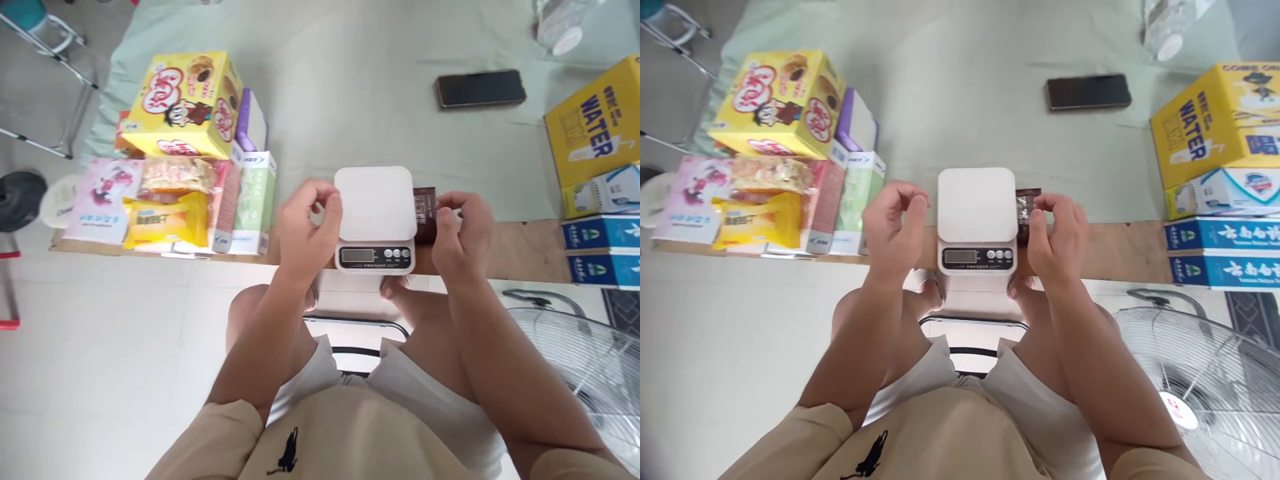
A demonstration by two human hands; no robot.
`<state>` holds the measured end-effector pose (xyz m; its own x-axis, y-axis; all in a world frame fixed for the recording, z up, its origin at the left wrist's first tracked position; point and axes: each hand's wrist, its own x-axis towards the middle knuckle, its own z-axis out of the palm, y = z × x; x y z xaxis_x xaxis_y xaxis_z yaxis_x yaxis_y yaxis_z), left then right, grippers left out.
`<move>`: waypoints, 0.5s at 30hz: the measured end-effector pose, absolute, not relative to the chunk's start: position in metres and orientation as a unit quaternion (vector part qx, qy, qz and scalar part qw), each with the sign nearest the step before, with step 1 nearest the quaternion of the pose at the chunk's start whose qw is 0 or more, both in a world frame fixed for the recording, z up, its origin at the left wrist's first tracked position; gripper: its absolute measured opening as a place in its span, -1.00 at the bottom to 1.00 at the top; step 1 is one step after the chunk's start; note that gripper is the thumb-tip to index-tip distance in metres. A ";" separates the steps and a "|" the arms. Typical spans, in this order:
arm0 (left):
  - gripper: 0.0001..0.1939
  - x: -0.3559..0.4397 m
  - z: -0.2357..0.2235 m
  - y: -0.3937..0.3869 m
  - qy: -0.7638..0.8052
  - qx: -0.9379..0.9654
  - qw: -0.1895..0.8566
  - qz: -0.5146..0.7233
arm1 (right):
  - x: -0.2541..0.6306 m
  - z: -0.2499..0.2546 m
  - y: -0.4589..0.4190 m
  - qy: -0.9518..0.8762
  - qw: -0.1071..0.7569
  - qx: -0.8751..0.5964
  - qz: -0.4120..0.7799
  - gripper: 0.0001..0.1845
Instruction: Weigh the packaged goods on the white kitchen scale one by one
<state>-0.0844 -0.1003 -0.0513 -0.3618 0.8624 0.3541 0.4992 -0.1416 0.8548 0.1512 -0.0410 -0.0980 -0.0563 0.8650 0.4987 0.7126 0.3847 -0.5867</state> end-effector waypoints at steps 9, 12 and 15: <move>-0.58 -0.175 -0.005 -0.155 0.607 0.422 -0.103 0.665 | 0.086 -0.075 -0.067 -0.815 0.430 -0.377 0.096 -0.74; -0.49 -0.214 -0.011 -0.167 0.664 0.344 -0.104 0.655 | 0.041 -0.052 -0.077 -0.849 0.406 -0.317 0.120 -0.70; -0.53 -0.234 -0.017 -0.175 0.686 0.292 -0.048 0.664 | -0.013 -0.029 -0.088 -0.893 0.352 -0.248 0.131 -0.67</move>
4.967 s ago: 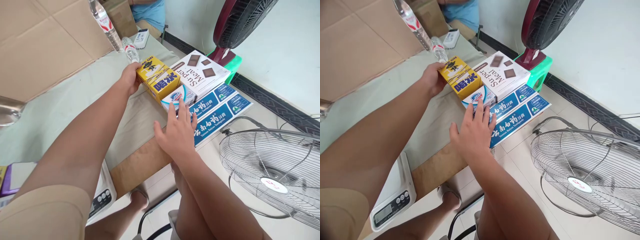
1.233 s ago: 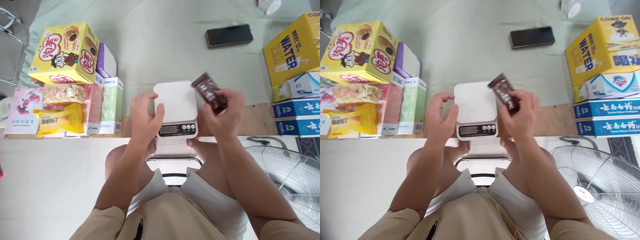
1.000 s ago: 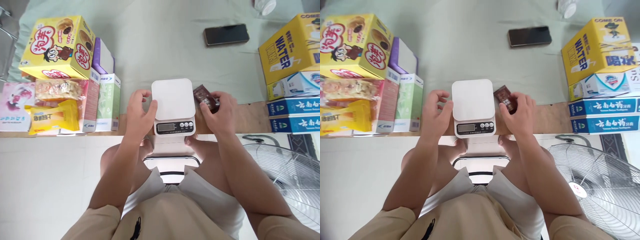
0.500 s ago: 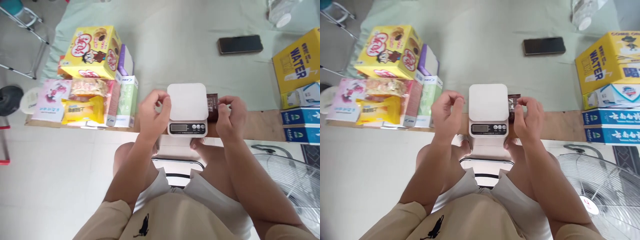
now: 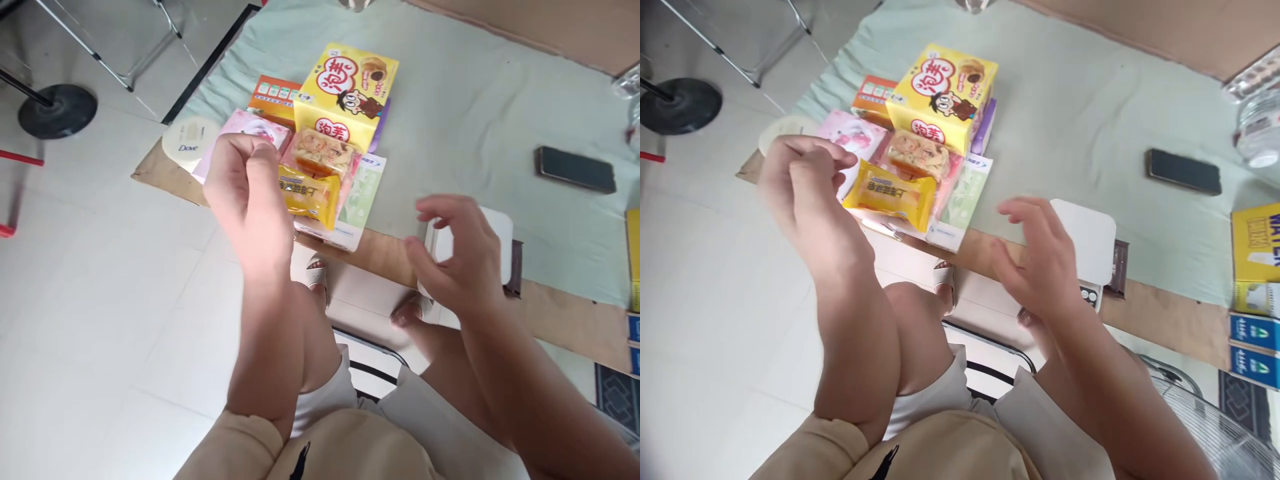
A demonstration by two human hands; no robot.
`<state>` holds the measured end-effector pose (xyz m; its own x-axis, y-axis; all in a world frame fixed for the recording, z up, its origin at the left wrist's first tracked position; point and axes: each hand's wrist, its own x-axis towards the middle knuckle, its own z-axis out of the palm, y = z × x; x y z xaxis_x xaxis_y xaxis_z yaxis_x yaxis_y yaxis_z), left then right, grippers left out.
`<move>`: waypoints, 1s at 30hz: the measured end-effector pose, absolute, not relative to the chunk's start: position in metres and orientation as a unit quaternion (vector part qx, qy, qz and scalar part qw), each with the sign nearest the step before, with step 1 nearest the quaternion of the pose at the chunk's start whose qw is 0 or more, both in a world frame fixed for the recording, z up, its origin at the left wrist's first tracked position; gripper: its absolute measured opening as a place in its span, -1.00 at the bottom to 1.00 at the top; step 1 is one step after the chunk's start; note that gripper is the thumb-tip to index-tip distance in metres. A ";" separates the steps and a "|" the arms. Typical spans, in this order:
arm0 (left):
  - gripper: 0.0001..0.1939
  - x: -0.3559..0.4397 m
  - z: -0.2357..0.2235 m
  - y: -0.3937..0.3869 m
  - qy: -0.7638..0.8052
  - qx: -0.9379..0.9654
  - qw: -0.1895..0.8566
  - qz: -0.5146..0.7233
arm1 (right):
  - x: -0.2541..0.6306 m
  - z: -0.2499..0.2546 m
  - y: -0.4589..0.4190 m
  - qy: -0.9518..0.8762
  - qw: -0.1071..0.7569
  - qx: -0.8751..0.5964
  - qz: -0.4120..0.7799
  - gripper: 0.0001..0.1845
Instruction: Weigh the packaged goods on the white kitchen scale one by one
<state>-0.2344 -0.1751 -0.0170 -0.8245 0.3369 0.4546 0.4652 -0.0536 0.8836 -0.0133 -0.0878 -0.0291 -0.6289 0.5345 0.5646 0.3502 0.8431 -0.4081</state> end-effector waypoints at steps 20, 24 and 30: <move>-0.69 -0.212 0.004 -0.189 -0.613 -0.298 -0.027 -0.731 | -0.090 -0.013 -0.113 -0.925 0.300 -0.211 0.098 -0.59; -0.66 -0.182 0.004 -0.181 -0.568 -0.338 0.099 -0.744 | -0.026 -0.016 -0.098 -0.883 0.395 -0.232 0.102 -0.62; -0.63 -0.135 -0.020 -0.154 -0.602 -0.468 -0.031 -0.646 | 0.089 -0.068 -0.041 -0.801 0.417 -0.428 0.021 -0.63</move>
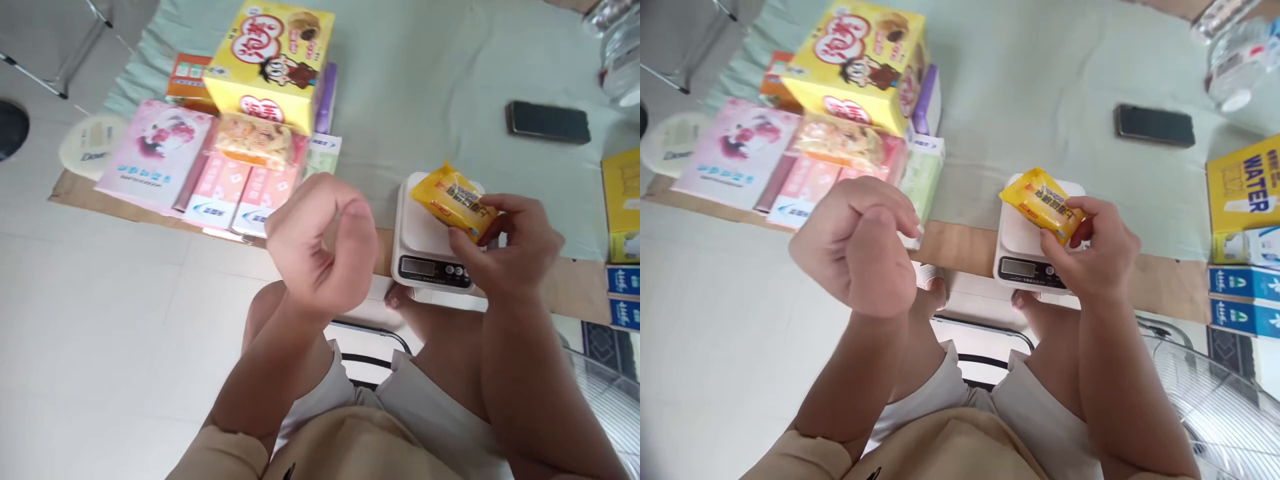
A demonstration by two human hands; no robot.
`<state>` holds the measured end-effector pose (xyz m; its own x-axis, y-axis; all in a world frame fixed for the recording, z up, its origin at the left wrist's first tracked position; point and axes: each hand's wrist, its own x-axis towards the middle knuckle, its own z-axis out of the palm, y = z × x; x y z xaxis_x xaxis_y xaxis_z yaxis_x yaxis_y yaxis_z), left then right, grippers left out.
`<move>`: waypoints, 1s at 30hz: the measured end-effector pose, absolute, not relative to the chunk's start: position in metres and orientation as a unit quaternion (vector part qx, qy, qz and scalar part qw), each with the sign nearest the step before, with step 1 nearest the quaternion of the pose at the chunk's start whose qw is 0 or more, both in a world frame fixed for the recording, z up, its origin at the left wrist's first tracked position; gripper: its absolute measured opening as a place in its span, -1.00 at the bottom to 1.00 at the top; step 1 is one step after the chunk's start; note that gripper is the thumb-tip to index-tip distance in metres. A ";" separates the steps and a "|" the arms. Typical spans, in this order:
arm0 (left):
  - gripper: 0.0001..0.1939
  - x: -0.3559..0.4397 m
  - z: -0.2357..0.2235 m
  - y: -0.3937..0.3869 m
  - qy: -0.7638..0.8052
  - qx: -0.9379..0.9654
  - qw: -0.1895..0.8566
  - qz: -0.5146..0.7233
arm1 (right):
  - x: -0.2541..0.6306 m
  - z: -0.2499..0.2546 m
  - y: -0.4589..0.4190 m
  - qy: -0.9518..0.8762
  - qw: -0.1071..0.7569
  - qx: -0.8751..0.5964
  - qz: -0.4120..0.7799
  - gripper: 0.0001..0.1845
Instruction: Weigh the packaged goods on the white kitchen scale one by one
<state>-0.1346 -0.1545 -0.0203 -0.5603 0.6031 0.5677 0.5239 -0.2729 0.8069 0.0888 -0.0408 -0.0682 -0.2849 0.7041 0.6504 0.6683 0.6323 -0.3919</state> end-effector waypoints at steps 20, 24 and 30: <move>-0.66 -0.062 -0.061 -0.086 0.541 0.755 0.106 0.354 | 0.140 -0.084 -0.043 -0.813 0.407 -0.408 0.087 -0.72; -0.59 -0.058 -0.068 -0.085 0.547 0.778 0.091 0.297 | 0.137 -0.085 -0.047 -0.813 0.355 -0.456 0.072 -0.71; -0.53 -0.058 -0.071 -0.088 0.561 0.781 0.101 0.256 | 0.139 -0.090 -0.044 -0.810 0.361 -0.455 0.087 -0.75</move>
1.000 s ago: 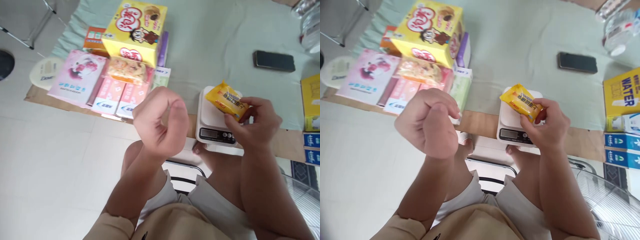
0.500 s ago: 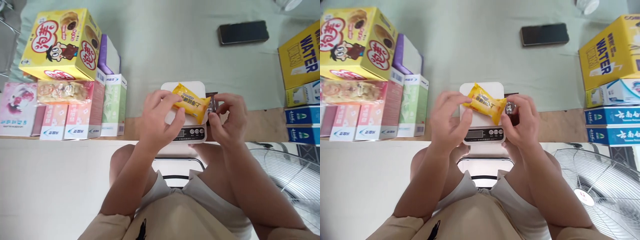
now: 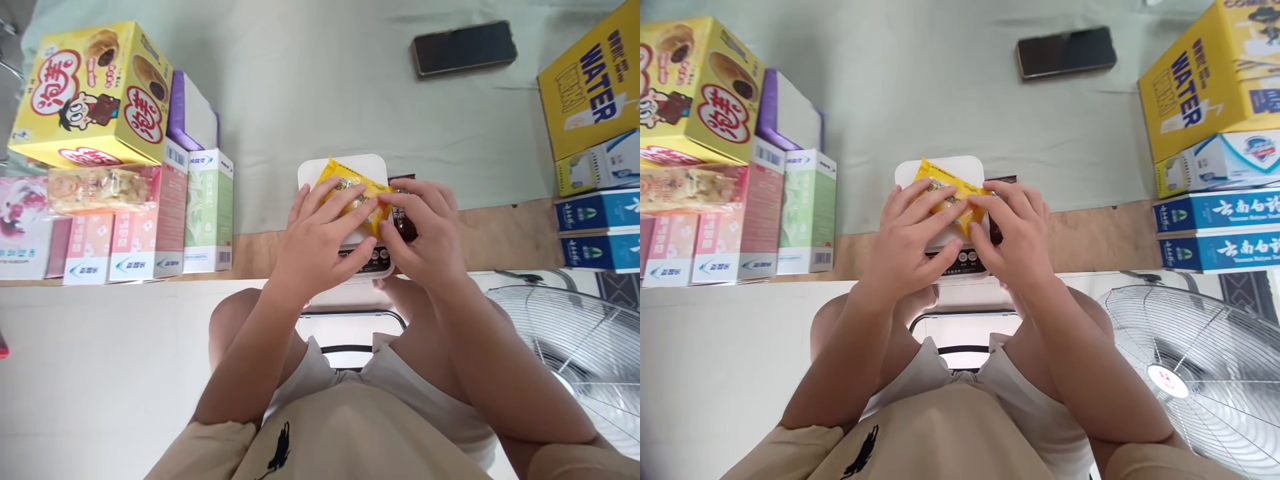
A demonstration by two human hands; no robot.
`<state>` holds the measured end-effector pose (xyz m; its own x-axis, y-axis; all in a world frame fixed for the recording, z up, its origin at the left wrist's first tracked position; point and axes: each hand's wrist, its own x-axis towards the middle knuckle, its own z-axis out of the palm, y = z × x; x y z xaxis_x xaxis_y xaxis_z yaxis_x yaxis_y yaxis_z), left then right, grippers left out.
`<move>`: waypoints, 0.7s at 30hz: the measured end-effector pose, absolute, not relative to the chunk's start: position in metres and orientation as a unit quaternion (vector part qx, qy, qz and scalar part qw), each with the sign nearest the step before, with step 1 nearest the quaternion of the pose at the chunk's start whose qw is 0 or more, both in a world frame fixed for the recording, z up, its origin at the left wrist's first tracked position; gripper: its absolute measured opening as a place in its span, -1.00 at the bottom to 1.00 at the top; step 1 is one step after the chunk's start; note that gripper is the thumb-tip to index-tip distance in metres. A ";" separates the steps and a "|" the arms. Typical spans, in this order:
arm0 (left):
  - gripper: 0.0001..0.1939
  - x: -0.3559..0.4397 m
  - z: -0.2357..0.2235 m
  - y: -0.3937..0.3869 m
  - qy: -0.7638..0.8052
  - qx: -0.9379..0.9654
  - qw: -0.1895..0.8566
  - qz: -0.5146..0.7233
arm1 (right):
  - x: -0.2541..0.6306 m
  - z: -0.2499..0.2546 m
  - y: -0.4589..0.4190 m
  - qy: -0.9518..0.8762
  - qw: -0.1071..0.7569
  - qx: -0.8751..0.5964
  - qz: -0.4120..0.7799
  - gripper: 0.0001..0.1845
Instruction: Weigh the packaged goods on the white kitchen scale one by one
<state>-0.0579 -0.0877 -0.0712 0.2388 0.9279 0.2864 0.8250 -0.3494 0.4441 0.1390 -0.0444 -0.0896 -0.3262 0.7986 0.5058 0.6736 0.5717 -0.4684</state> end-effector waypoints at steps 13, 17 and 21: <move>-0.45 -0.057 -0.067 -0.093 0.582 0.766 0.153 0.228 | 0.132 -0.090 -0.045 -0.807 0.329 -0.475 0.123 -0.75; -0.35 -0.065 -0.080 -0.090 0.506 0.753 0.115 0.405 | 0.131 -0.090 -0.043 -0.821 0.300 -0.467 0.132 -0.52; -0.39 -0.078 -0.093 -0.082 0.430 0.715 0.059 0.548 | 0.125 -0.091 -0.037 -0.818 0.287 -0.477 0.142 -0.39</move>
<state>-0.0779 -0.0824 -0.0929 0.0288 0.6805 0.7322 0.5502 -0.6223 0.5568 0.1245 -0.0373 -0.0910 -0.3796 0.8626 0.3343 0.6995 0.5041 -0.5065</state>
